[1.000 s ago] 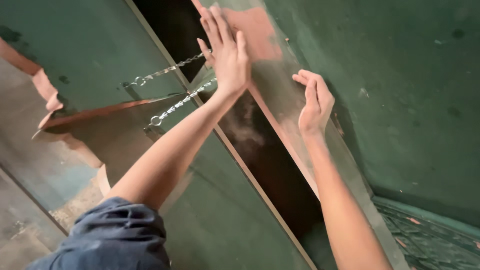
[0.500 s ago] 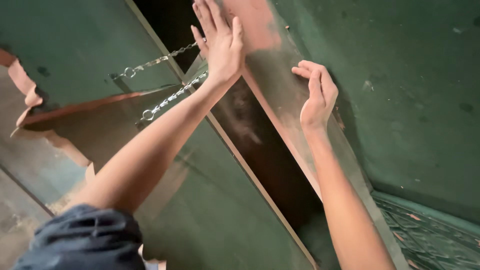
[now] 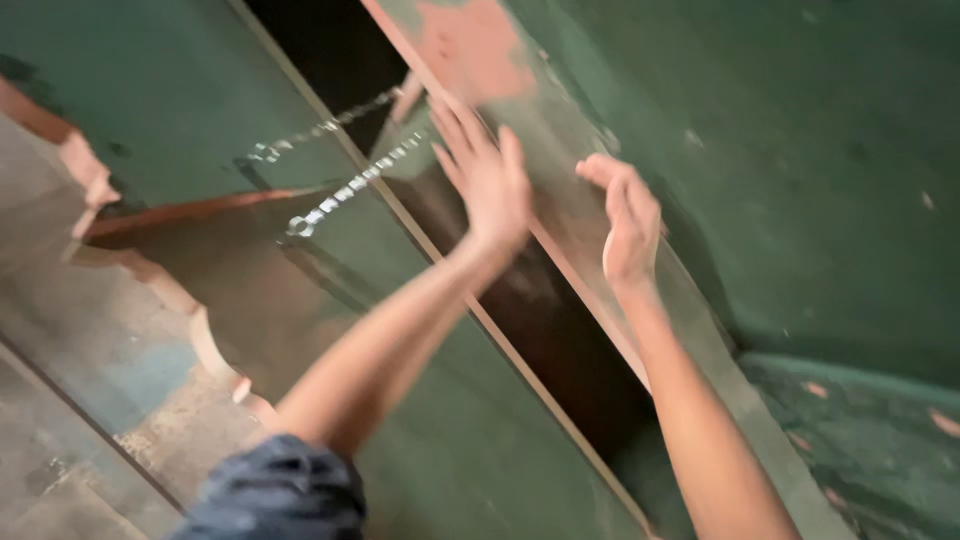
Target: The person sands the edges and surfaces of a green wooden furniture piece using a sanding block. They work along the top edge, side panels, and decorative carved sections, removing old paint to reveal the wood underneath.
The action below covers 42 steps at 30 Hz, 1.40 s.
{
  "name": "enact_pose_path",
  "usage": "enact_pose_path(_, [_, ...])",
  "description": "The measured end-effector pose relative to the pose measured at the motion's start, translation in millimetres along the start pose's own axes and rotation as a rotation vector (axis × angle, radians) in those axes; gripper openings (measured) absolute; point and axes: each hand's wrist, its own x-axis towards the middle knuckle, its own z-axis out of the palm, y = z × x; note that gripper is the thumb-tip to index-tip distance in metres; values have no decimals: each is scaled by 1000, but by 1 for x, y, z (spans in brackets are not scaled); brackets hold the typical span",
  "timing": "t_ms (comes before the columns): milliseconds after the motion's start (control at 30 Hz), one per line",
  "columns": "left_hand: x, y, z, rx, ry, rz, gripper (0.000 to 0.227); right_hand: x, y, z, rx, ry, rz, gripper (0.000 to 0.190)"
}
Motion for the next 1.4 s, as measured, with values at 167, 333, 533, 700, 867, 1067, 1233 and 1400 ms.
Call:
enact_pose_path(167, [-71, 30, 19, -75, -7, -254, 76, -87, -22, -64, -332, -49, -17, 35])
enact_pose_path(333, [-168, 67, 38, -108, -139, -252, 83, -94, -9, -80, -257, 92, 78, 36])
enact_pose_path(533, [-61, 21, 45, 175, 138, -188, 72, -104, -6, -85, -136, 104, 81, 36])
enact_pose_path(700, [-45, 20, 47, 146, 173, -226, 71, -107, 8, -92, -108, 161, 93, 38])
enact_pose_path(867, [-225, 78, 51, 86, -168, -173, 83, -112, 4, -92, -54, 140, 92, 41])
enact_pose_path(1067, [-160, 52, 47, 303, 46, -20, 72, -112, 10, -93, 25, 153, 72, 43])
enact_pose_path(1233, [30, -8, -5, 1032, -210, 119, 50, -115, 18, -100, 40, 154, 54, 45])
enact_pose_path(1400, [-27, -12, 10, 140, -61, 195, 71, -109, 19, -100, 60, 184, 33, 48])
